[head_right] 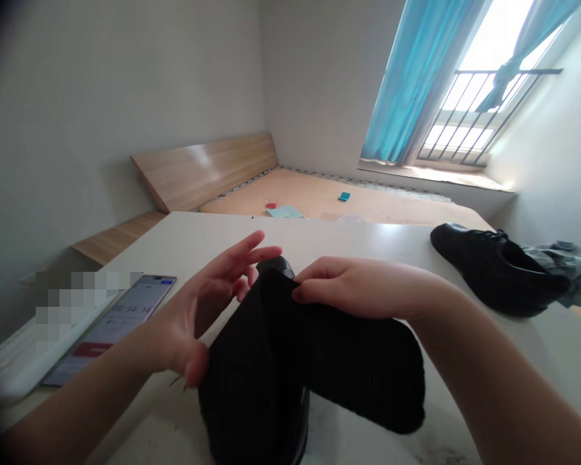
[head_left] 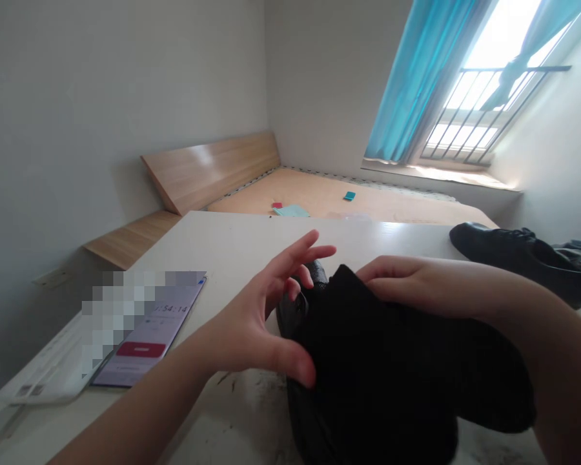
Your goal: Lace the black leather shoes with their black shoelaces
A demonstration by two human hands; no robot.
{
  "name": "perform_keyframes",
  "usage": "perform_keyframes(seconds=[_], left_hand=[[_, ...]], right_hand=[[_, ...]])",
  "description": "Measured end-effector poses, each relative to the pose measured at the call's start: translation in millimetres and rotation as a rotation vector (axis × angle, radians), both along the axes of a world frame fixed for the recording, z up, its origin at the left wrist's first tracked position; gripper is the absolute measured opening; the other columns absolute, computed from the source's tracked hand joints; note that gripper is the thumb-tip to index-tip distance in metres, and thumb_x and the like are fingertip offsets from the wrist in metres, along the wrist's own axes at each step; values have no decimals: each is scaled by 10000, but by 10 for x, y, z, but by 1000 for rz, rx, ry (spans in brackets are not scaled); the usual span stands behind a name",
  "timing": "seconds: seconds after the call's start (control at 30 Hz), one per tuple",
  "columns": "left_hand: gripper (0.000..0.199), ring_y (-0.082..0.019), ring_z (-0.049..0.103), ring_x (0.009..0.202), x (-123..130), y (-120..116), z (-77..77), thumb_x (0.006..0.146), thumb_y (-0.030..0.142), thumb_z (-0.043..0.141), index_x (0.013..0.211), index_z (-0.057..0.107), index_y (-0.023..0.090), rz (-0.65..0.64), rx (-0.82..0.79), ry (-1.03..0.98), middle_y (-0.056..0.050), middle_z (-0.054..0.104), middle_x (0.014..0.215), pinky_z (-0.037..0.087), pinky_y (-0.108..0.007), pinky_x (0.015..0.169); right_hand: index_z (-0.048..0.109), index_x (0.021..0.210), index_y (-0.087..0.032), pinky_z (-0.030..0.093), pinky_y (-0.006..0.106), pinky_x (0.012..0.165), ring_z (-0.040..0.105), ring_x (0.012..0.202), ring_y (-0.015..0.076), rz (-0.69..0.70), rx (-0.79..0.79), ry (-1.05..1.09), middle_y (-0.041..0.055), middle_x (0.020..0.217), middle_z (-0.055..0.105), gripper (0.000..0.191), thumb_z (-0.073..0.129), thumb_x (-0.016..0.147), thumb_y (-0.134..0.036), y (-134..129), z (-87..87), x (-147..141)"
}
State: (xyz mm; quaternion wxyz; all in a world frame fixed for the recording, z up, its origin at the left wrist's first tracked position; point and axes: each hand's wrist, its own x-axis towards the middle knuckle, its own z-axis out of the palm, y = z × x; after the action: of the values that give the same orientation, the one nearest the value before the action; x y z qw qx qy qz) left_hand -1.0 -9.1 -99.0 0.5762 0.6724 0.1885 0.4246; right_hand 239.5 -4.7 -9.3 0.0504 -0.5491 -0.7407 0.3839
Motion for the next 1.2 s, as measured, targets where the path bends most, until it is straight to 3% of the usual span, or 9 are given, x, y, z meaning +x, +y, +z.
perform_keyframes(seconds=[0.13, 0.23, 0.4, 0.53, 0.63, 0.77, 0.87, 1.03, 1.2], left_hand=[[1347, -400, 440, 1382, -33, -28, 55, 412, 588, 943, 1565, 280, 378, -40, 65, 57, -111, 434, 1564, 358, -541, 1148], [1353, -404, 337, 1463, -35, -59, 119, 441, 473, 976, 1574, 243, 388, -59, 136, 144, -88, 389, 1591, 265, -560, 1210], [1081, -366, 362, 1459, -19, -75, 85, 578, 378, 949, 1499, 385, 410, -26, 133, 211, -45, 415, 1572, 270, -524, 1228], [763, -352, 515, 1337, -1, -67, 4, 680, 395, 895, 1354, 538, 371, -71, -67, 5, -60, 569, 1416, 399, -531, 1148], [659, -324, 597, 1239, 29, -62, -29, 746, 409, 848, 1323, 540, 334, -130, -156, -167, -72, 636, 1320, 482, -513, 1068], [534, -271, 657, 1127, 78, -57, -52, 801, 446, 792, 1261, 575, 283, -95, -165, -246, -72, 688, 1231, 540, -418, 982], [615, -257, 666, 1100, 99, -49, -75, 803, 530, 762, 1323, 535, 293, -54, -173, -266, -61, 685, 1216, 553, -375, 947], [563, -308, 634, 1145, 112, -35, -89, 774, 584, 763, 1207, 589, 269, -66, -151, -285, -63, 623, 1266, 523, -446, 995], [528, -279, 582, 1217, 118, -66, -43, 772, 603, 757, 1166, 643, 270, -80, -199, -358, -42, 596, 1305, 479, -409, 1066]], right_hand=[[785, 1004, -301, 579, 342, 746, 716, 927, 275, 16, 9, 61, 27, 975, 761, 368, 593, 789, -529, 37, -53, 33], [772, 1015, -285, 566, 374, 831, 697, 997, 283, -2, 1, 33, 25, 1038, 750, 349, 600, 793, -493, 65, -54, 10], [743, 870, -220, 537, 286, 697, 676, 830, 224, 92, -176, -46, 48, 946, 726, 335, 587, 815, -512, 73, -24, -73], [652, 800, -181, 372, 207, 500, 480, 580, 112, 148, -275, -15, 0, 698, 573, 335, 598, 849, -509, 67, -66, -51], [546, 730, -174, 281, 200, 469, 340, 533, 82, 259, -289, -31, -42, 615, 402, 352, 545, 903, -481, 53, -82, -16], [502, 678, -179, 282, 219, 469, 338, 523, 87, 355, -155, -163, -44, 594, 371, 376, 494, 926, -461, -17, -22, 4], [625, 745, -181, 334, 245, 498, 481, 574, 124, 376, 1, -212, -9, 655, 543, 394, 571, 869, -551, -111, 43, -24], [688, 895, -228, 353, 260, 511, 551, 615, 143, 247, 274, -123, -8, 733, 642, 427, 639, 831, -647, -242, -8, -193], [644, 873, -241, 306, 250, 516, 492, 576, 107, 90, 481, -2, -44, 687, 605, 235, 560, 956, -444, -268, -160, -379]])
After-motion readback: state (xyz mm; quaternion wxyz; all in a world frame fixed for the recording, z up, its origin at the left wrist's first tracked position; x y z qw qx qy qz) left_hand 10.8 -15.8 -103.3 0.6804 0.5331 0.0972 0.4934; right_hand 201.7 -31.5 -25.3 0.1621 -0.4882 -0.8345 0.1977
